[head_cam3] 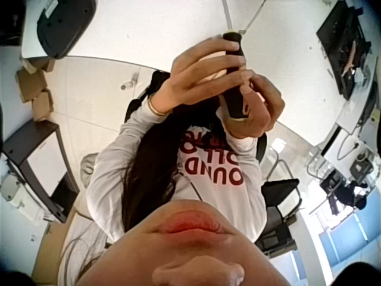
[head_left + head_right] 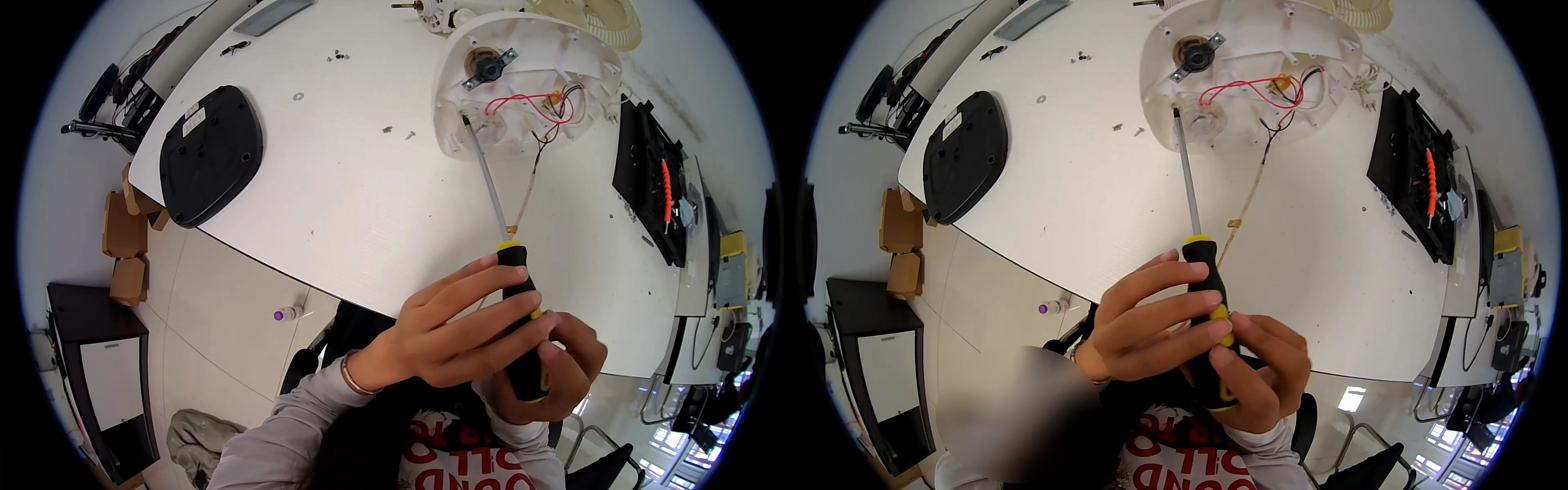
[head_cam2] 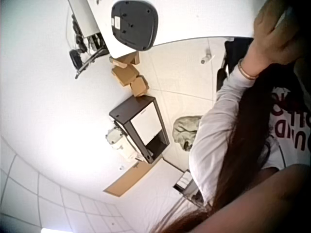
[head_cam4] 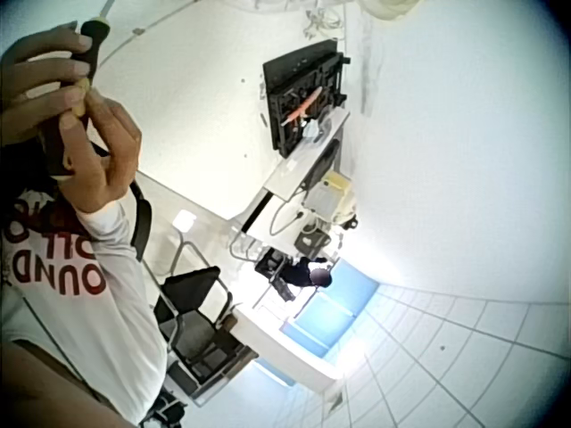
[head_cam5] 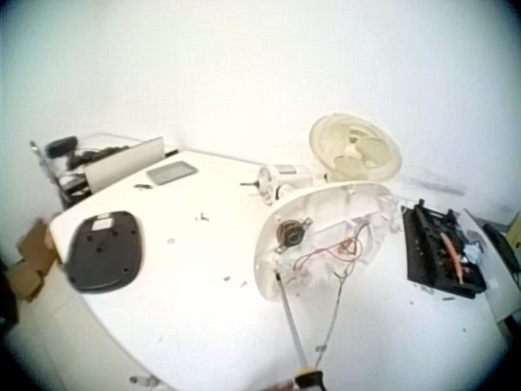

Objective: The person uses a screwdriver to tighten screws on the internal components of a disassembled white fan housing. They repeatedly pick up screws from the table and secure them into the fan's motor and wiring assembly.

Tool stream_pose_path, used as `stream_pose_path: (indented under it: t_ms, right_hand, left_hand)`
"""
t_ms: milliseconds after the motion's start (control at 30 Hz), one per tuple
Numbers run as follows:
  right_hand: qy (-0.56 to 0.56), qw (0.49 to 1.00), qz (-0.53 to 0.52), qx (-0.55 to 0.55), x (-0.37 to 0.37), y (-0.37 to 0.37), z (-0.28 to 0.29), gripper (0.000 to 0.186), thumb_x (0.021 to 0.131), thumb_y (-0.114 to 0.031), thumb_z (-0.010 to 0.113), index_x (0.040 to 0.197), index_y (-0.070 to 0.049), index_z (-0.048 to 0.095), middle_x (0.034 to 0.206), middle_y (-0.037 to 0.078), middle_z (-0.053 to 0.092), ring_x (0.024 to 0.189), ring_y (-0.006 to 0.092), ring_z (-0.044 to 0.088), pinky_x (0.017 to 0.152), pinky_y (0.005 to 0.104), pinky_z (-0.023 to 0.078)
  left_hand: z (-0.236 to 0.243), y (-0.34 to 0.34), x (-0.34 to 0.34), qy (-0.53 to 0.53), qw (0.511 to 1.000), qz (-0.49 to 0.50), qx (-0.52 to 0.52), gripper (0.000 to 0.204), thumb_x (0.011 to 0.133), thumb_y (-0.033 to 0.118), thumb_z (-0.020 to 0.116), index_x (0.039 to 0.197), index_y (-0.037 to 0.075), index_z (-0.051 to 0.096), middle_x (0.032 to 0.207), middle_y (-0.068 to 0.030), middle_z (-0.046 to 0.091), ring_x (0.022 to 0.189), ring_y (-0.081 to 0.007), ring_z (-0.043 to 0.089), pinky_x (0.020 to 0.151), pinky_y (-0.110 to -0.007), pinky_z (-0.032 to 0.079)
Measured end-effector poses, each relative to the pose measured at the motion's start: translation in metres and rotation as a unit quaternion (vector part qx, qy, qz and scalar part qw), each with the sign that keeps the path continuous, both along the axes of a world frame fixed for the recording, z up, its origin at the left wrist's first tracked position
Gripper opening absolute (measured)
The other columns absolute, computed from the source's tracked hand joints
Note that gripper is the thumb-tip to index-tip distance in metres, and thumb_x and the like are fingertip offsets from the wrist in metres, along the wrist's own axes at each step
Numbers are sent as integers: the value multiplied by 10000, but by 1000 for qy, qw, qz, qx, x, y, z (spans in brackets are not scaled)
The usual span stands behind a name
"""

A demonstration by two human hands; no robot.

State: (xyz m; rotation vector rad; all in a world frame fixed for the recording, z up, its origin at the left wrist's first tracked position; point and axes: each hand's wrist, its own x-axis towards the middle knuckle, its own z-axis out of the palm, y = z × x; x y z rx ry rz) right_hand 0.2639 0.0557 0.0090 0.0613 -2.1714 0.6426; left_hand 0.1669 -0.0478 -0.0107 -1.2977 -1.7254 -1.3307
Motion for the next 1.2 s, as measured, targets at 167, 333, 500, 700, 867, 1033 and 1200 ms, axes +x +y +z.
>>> stream_pose_path:
  t_ms: [167, 333, 500, 700, 867, 1033, 1200]
  right_hand:
    - [-36, 999, -15, 5, -3, 3, -4, 566, 633, -180, 834, 1019, -146, 422, 1022, 100, 481, 859, 234, 559, 563, 244, 500]
    - [-29, 998, -19, -58, -6, 2, -2, 581, 603, -155, 843, 1007, -157, 425, 1065, 116, 446, 856, 220, 537, 562, 234, 489]
    - [-20, 999, 32, 5, 13, 2, 3, 593, 606, -83, 808, 1071, -228, 471, 1085, 126, 433, 827, 230, 541, 564, 245, 485]
    - [-31, 999, -9, 20, 14, 2, 3, 606, 620, -92, 819, 1118, -167, 480, 946, 82, 507, 742, 207, 535, 569, 270, 436]
    - [-53, 997, -20, 58, 18, 5, -2, 639, 610, -188, 846, 1108, -81, 460, 859, 85, 486, 703, 199, 474, 547, 294, 340]
    - [-79, 992, -74, 62, 10, 1, 14, 567, 592, -180, 845, 1026, -47, 507, 921, 81, 493, 761, 221, 516, 582, 284, 409]
    - [-47, 990, 16, 135, 11, 6, 11, 413, 557, -60, 840, 910, -159, 649, 989, 80, 505, 868, 207, 525, 579, 239, 479]
  left_hand:
    - [-18, 13, -2, -42, 995, -47, 79, 220, 708, 59, 698, 862, 44, 542, 1055, -109, 548, 999, -343, 581, 862, -470, 499]
    - [-5, -4, 0, 14, 1000, 20, -7, 227, 696, 90, 695, 911, 101, 622, 1044, -35, 601, 929, -223, 583, 827, -380, 484]
    - [7, -18, 0, 14, 996, 69, -49, 264, 690, 103, 689, 946, 161, 657, 1049, 25, 629, 849, -143, 555, 766, -303, 455]
    - [0, -10, -2, 14, 997, 68, -35, 291, 687, 160, 731, 963, 166, 636, 1068, 9, 617, 919, -176, 529, 746, -304, 463]
    - [-10, 9, 1, -20, 996, 47, 78, 256, 718, 104, 624, 974, 108, 642, 981, -41, 611, 900, -241, 571, 729, -336, 509]
    - [-5, 3, -1, -7, 997, 34, 62, 199, 720, 107, 633, 919, 97, 643, 975, -37, 625, 957, -266, 621, 848, -387, 486]
    - [-3, -7, -1, 9, 999, 43, -5, 213, 741, 133, 658, 952, 119, 632, 1034, -18, 621, 1008, -258, 610, 944, -438, 417]
